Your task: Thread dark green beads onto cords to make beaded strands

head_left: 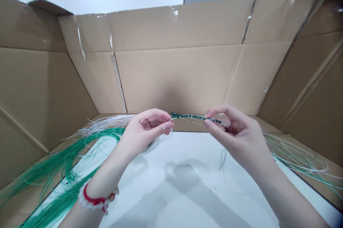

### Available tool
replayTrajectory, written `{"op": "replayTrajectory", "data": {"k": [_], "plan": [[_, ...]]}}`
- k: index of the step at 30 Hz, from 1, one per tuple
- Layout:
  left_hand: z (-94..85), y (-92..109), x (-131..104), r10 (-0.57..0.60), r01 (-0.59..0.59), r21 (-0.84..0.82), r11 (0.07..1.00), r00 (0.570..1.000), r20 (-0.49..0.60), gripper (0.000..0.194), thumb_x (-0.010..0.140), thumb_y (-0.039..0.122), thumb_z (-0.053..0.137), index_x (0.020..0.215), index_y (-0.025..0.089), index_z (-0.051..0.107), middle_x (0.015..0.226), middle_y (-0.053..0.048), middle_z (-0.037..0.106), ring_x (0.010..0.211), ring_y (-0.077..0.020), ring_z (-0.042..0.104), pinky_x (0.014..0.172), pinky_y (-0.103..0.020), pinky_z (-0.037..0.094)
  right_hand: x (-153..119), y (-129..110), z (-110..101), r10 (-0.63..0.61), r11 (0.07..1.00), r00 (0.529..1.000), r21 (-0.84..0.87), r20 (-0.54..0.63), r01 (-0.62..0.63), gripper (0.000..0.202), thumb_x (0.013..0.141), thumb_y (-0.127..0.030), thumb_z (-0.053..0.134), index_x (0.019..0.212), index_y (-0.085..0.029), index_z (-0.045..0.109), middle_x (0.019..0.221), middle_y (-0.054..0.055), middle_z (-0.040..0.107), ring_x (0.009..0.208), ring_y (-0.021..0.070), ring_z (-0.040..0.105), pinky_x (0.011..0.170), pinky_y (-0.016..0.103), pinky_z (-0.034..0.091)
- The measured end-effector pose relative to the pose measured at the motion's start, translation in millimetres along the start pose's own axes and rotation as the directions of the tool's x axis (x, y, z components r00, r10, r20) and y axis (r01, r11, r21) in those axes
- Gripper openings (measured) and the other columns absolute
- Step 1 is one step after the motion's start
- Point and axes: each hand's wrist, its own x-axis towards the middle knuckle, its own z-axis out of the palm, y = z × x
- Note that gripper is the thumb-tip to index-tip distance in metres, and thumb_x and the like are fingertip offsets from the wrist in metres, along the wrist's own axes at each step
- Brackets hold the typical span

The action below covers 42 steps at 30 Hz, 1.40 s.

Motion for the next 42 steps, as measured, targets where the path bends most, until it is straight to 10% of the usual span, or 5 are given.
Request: {"op": "replayTrajectory", "data": {"k": [15, 21, 26, 34, 42], "plan": [[1.2, 1, -2, 0.057, -0.062, -0.125, 0.99, 0.997, -0.048, 0.003, 0.084, 0.021, 0.077, 0.081, 0.021, 0.077, 0.065, 0.006, 0.073, 0.06, -0.0048, 0.065, 0.059, -0.01, 0.048, -2, 1, 2, -0.002, 0.999, 0.995, 0.041, 0.096, -0.002, 0.007, 0.081, -0.028, 0.061, 0.078, -0.023, 0.057, 0.055, -0.012, 0.021, 0.052, 0.0095, 0.016, 0.051, 0.027, 0.014], [3.2, 5, -5, 0.054, -0.058, -0.046, 0.997, 0.995, -0.088, 0.006, 0.084, 0.02, 0.076, 0.077, 0.02, 0.075, 0.061, 0.006, 0.07, 0.059, -0.0051, 0.062, 0.059, -0.011, 0.046, 3, 8, -10, 0.039, 0.998, 0.939, -0.061, 0.341, -0.019, 0.009, 0.084, -0.031, 0.064, 0.085, -0.023, 0.059, 0.065, -0.008, 0.042, 0.053, 0.0093, 0.029, 0.051, 0.024, 0.026], [7.1, 7, -7, 0.0, 0.004, 0.047, 0.999, 0.996, -0.086, 0.01, 0.083, 0.025, 0.075, 0.075, 0.02, 0.073, 0.059, 0.005, 0.067, 0.06, -0.0069, 0.059, 0.056, -0.013, 0.044, 8, 14, -20, 0.075, 0.98, 0.806, -0.192, 0.587, 0.049, 0.04, 0.084, -0.044, 0.074, 0.12, -0.034, 0.059, 0.125, 0.0, 0.061, 0.118, 0.0204, 0.055, 0.096, 0.032, 0.047], [14.4, 2, -11, 0.02, -0.029, 0.138, 0.99, 0.998, 0.063, 0.008, 0.088, 0.022, 0.069, 0.081, 0.022, 0.072, 0.068, 0.005, 0.066, 0.066, -0.0091, 0.061, 0.063, -0.018, 0.047, 0, 1, -1, -0.066, 0.986, 0.941, -0.123, 0.331, 0.113, 0.011, 0.093, -0.034, 0.064, 0.085, -0.029, 0.069, 0.088, -0.006, 0.072, 0.086, 0.0132, 0.065, 0.08, 0.021, 0.051], [19.2, 4, -15, 0.066, -0.085, 0.217, 0.972, 0.994, 0.091, 0.009, 0.088, 0.022, 0.069, 0.078, 0.021, 0.071, 0.077, 0.002, 0.068, 0.073, -0.0115, 0.062, 0.063, -0.019, 0.048, -6, -6, 5, -0.023, 0.996, 0.942, -0.077, 0.336, 0.052, 0.015, 0.088, -0.022, 0.066, 0.075, -0.027, 0.069, 0.077, -0.008, 0.068, 0.076, 0.0106, 0.06, 0.072, 0.018, 0.048]]}}
